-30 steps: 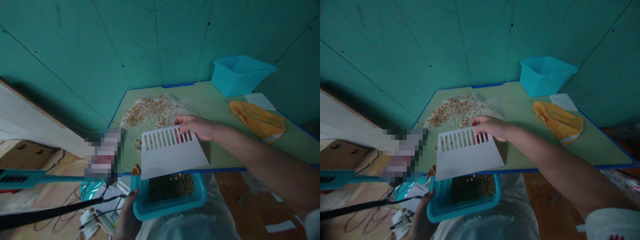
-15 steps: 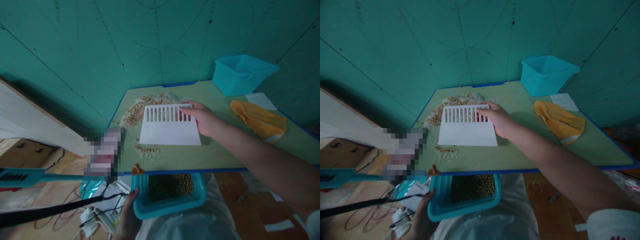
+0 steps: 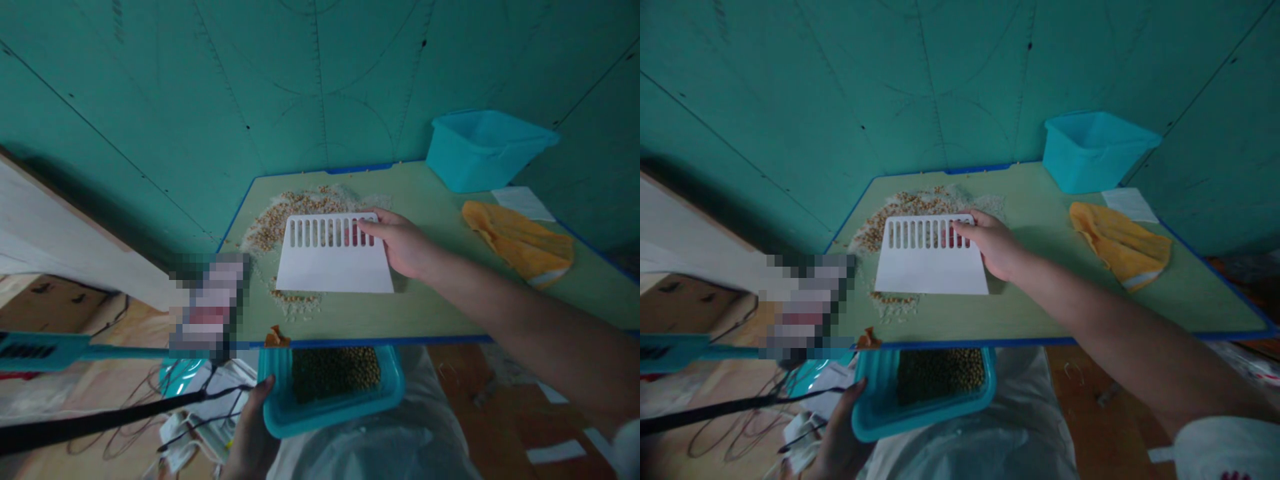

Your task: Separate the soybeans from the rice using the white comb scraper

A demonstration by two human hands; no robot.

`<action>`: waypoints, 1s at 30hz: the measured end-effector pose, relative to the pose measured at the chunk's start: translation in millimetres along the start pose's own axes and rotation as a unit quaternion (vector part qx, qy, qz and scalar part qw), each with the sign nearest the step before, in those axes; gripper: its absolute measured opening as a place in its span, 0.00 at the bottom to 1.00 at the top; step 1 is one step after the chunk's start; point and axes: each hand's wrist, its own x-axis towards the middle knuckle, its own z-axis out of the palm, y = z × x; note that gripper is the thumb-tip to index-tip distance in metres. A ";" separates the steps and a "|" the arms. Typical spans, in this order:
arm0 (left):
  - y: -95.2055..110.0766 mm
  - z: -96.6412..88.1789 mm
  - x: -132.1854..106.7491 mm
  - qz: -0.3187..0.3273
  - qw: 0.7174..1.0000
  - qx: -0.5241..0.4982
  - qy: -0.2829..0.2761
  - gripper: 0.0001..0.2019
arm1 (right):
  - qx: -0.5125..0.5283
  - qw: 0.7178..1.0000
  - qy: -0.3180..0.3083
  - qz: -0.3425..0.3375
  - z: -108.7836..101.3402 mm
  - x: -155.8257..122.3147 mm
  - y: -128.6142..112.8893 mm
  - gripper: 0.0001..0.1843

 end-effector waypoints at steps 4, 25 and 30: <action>-1.7 3.7 0.3 0.011 1.000 0.008 0.020 0.13 | -0.006 1.000 -0.010 0.001 -1.4 1.3 2.4 0.05; -0.9 2.7 0.6 0.014 1.000 0.023 0.009 0.13 | -0.009 0.999 -0.015 0.039 -1.9 1.6 6.9 0.06; -1.1 3.6 1.5 0.006 0.998 0.045 0.054 0.11 | -0.010 0.999 -0.026 0.040 -2.7 1.7 7.4 0.06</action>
